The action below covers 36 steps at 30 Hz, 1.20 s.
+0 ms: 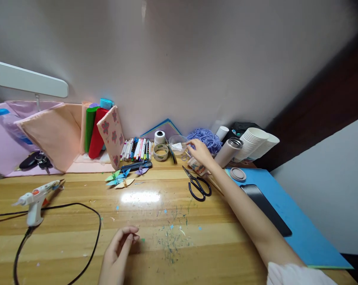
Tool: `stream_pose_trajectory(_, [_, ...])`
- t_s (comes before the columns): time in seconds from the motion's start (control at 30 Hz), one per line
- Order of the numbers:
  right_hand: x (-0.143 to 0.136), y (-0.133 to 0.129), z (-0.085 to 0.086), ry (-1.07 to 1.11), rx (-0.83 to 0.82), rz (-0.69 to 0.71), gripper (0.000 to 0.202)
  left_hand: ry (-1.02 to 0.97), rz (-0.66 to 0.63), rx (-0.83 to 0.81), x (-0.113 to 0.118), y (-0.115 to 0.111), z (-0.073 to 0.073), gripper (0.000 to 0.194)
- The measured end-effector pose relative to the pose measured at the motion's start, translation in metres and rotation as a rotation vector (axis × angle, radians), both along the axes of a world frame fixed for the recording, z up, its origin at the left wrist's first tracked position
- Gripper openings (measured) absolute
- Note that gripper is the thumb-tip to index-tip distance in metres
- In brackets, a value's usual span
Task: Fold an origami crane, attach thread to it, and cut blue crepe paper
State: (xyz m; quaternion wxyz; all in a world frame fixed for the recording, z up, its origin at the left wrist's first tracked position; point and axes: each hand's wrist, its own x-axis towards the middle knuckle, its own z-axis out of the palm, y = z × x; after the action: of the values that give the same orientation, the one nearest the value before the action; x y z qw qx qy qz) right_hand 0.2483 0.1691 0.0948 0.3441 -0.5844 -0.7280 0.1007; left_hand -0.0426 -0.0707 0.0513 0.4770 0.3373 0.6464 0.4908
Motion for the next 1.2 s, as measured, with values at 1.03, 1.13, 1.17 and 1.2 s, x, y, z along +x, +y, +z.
stream_pose_trajectory(1.03, [-0.120, -0.139, -0.025, 0.192, -0.299, 0.737, 0.017, 1.223, 0.621, 0.015, -0.170, 0.045, -0.009, 0.045])
stream_pose_trajectory(1.13, [-0.206, -0.149, -0.030, 0.300, -0.451, 0.906, 0.014, 1.174, 0.532, -0.044, -0.194, 0.046, -0.024, 0.038])
stream_pose_trajectory(1.17, [-0.235, -0.151, -0.034, 0.346, -0.509, 0.934, 0.016, 1.164, 0.515, -0.048, -0.200, 0.047, -0.026, 0.034])
stream_pose_trajectory(1.2, [-0.265, -0.152, -0.040, 0.392, -0.559, 0.937, 0.019, 1.154, 0.504, -0.050, -0.206, 0.048, -0.028, 0.031])
